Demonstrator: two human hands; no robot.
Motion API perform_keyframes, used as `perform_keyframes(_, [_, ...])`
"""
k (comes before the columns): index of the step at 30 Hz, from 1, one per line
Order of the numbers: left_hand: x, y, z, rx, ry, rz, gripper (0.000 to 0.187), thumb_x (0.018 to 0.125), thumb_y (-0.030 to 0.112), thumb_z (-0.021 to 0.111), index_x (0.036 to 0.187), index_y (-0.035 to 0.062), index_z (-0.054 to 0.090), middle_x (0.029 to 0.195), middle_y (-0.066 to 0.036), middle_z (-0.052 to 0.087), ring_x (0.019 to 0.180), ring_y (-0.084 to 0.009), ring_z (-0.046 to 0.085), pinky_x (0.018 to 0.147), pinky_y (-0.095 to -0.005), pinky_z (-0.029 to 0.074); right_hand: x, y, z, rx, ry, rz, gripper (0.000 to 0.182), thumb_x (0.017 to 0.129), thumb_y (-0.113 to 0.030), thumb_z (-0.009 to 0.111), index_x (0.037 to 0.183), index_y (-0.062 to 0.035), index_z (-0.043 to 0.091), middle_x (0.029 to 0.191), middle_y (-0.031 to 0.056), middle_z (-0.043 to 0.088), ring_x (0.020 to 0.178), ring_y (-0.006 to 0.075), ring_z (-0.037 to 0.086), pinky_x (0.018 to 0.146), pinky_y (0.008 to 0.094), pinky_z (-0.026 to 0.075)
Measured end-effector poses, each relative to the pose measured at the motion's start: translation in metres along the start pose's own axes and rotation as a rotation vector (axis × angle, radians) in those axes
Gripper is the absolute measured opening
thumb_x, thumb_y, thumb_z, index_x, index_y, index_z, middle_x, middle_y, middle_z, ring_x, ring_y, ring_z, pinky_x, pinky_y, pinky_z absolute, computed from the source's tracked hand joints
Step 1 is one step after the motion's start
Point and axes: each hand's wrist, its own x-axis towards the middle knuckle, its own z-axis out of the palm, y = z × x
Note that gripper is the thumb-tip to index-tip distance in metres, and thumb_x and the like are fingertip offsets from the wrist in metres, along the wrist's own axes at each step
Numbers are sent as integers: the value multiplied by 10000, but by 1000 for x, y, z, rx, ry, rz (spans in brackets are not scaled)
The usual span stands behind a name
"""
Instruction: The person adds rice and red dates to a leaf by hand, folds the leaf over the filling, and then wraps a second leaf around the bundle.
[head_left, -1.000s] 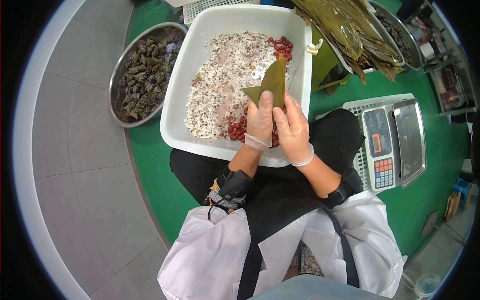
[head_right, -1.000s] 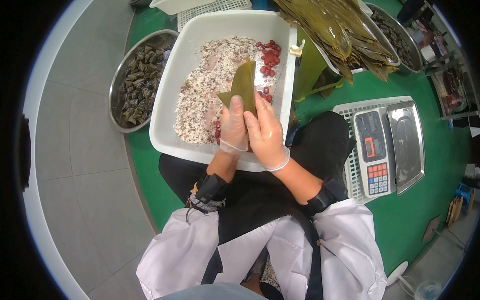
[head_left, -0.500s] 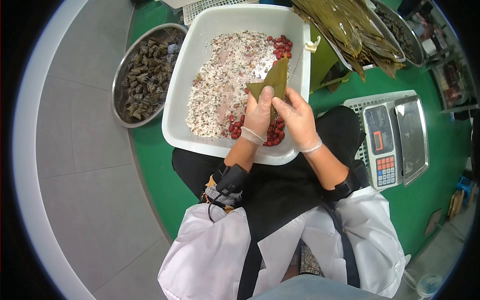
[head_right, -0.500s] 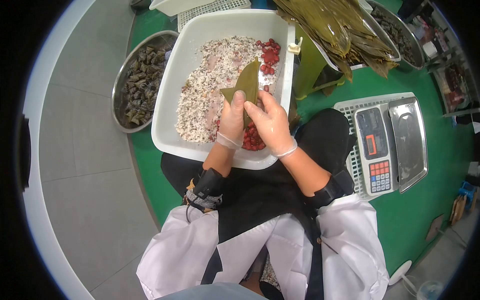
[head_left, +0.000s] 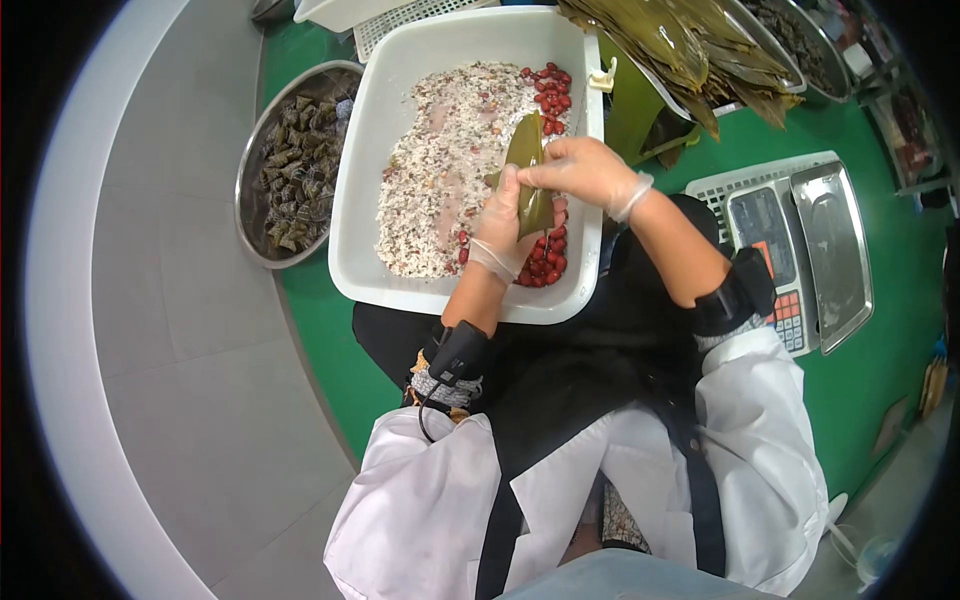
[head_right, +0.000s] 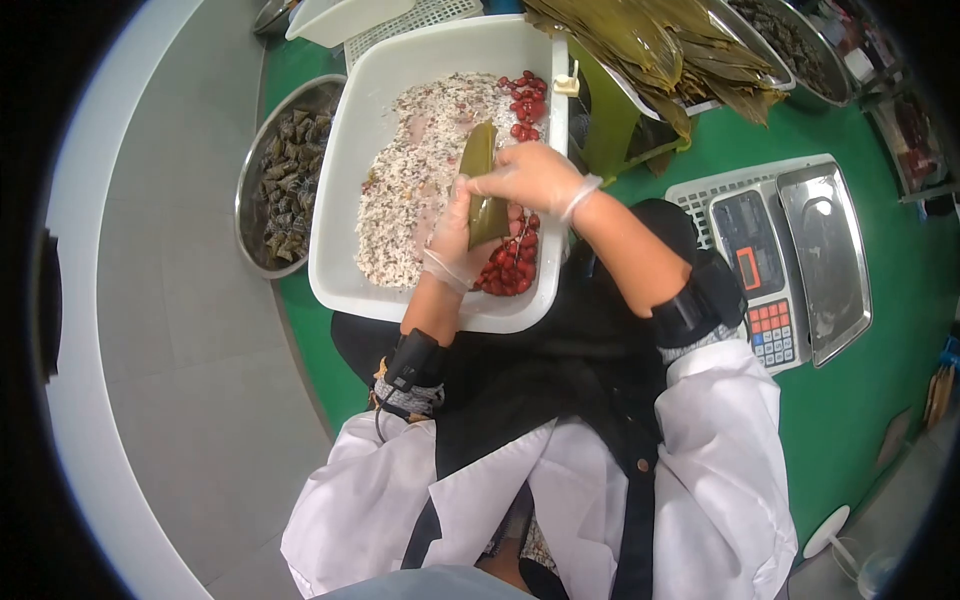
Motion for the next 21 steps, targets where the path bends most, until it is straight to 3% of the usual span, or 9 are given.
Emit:
perform_keyframes(4, [-5, 6, 6, -373, 4, -160, 419, 955, 463, 422, 1135, 94, 510, 954, -76, 597, 862, -197, 599, 717, -377, 510, 9, -5, -14, -209, 11, -5, 443, 850, -417, 633, 913, 21, 645, 789, 90, 649, 731, 137, 605, 684, 293, 486])
perform_keyframes(6, [-6, 11, 9, -465, -29, -139, 404, 952, 463, 429, 1074, 95, 544, 920, -62, 607, 918, -213, 594, 806, -419, 492, 9, 0, -14, -95, 277, -95, 441, 893, -417, 570, 948, 15, 640, 864, 88, 658, 814, 133, 595, 741, 289, 471])
perform_keyframes(7, [-6, 12, 11, -575, 27, -92, 393, 952, 460, 432, 1052, 103, 563, 903, -53, 616, 952, -224, 590, 860, -428, 468, 8, 10, -12, 80, 343, -180, 355, 915, -332, 553, 962, 11, 629, 896, 70, 648, 830, 113, 575, 755, 267, 457])
perform_keyframes(10, [-9, 19, 18, -662, 24, -1, 351, 953, 442, 441, 1006, 137, 606, 858, -32, 639, 1033, -251, 579, 1006, -463, 368, -18, 15, 2, 224, 373, -289, 339, 887, -340, 573, 877, -3, 605, 712, 83, 607, 683, 151, 598, 638, 297, 477])
perform_keyframes(12, [-10, 24, 19, -734, -74, 41, 403, 951, 484, 406, 1030, 130, 581, 862, -53, 632, 1081, -310, 543, 1030, -509, 338, -31, 20, 8, 147, 384, -308, 259, 881, -273, 596, 887, -14, 604, 742, 55, 609, 715, 118, 586, 640, 277, 472])
perform_keyframes(14, [-9, 24, 18, -720, -95, 59, 412, 960, 488, 369, 1010, 149, 597, 853, -48, 632, 1102, -305, 534, 1039, -523, 317, -45, 17, 14, 276, 186, -252, 164, 873, -150, 602, 931, 2, 613, 815, 28, 626, 762, 89, 552, 702, 258, 464])
perform_keyframes(15, [-10, 25, 19, -754, -133, 78, 417, 960, 489, 367, 1003, 147, 603, 849, -47, 630, 1101, -303, 535, 1039, -527, 316, -48, 19, 20, 181, 247, -318, 108, 851, -110, 629, 880, -6, 618, 787, 34, 625, 728, 103, 561, 670, 268, 467])
perform_keyframes(20, [-14, 25, 24, -834, -199, 75, 431, 959, 494, 365, 981, 147, 619, 826, -50, 621, 1091, -299, 542, 1039, -533, 322, -51, 27, 14, 3, 281, -414, 121, 833, -124, 645, 797, -12, 612, 761, 69, 604, 694, 155, 563, 651, 287, 459])
perform_keyframes(21, [-16, 24, 23, -768, -192, 62, 370, 962, 417, 388, 991, 125, 613, 831, -32, 609, 1045, -265, 552, 1051, -526, 310, -49, 29, 12, 29, 317, -401, 134, 823, -140, 652, 786, -18, 612, 735, 86, 580, 665, 186, 553, 630, 303, 450])
